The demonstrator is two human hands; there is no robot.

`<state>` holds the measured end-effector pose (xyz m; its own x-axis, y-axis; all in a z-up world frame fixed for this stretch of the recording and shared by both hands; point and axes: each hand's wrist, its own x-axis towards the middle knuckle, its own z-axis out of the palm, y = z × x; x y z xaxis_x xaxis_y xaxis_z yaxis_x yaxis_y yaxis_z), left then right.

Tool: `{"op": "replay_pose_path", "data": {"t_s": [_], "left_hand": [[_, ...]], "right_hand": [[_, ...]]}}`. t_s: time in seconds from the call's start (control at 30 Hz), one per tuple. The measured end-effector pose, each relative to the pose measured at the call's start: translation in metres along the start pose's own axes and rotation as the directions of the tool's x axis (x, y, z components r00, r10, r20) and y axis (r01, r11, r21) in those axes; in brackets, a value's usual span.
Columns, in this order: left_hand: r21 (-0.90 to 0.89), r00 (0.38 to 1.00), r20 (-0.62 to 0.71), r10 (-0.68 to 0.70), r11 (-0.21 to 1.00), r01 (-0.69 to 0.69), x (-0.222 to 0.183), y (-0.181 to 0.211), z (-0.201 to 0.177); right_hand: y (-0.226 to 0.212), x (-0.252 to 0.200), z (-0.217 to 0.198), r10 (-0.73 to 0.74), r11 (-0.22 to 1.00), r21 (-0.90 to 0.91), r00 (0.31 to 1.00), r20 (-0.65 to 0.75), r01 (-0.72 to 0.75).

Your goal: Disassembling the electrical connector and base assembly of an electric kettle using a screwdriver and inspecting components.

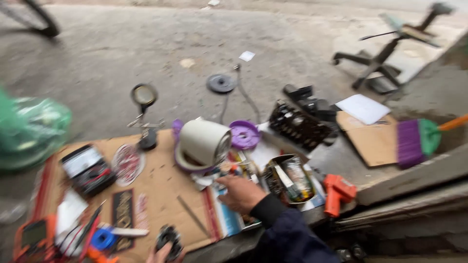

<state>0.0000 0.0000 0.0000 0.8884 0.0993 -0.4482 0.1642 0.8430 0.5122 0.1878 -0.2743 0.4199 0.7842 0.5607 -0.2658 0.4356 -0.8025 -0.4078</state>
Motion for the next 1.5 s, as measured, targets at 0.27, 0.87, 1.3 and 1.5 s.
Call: {"op": "replay_pose_path", "data": {"t_s": [0.27, 0.87, 1.3, 1.5], "left_hand": [[-0.124, 0.929, -0.288, 0.233, 0.953, -0.277, -0.161, 0.108, 0.235], [-0.032, 0.895, -0.363, 0.259, 0.957, -0.289, -0.215, 0.139, 0.259], [0.187, 0.895, -0.294, 0.334, 0.939, -0.289, -0.236, 0.128, 0.243], [0.255, 0.886, -0.281, 0.369, 0.919, -0.301, -0.231, 0.123, 0.235]], "right_hand": [[-0.035, -0.034, -0.018, 0.062, 0.954, 0.298, 0.960, -0.272, 0.022], [-0.163, -0.084, 0.128, 0.007, 0.623, 0.771, 0.984, -0.177, 0.134], [-0.171, -0.090, 0.164, 0.074, 0.596, 0.769, 0.937, -0.341, 0.233], [-0.167, -0.088, 0.170, 0.109, 0.538, 0.828, 0.961, -0.256, 0.160]]}}
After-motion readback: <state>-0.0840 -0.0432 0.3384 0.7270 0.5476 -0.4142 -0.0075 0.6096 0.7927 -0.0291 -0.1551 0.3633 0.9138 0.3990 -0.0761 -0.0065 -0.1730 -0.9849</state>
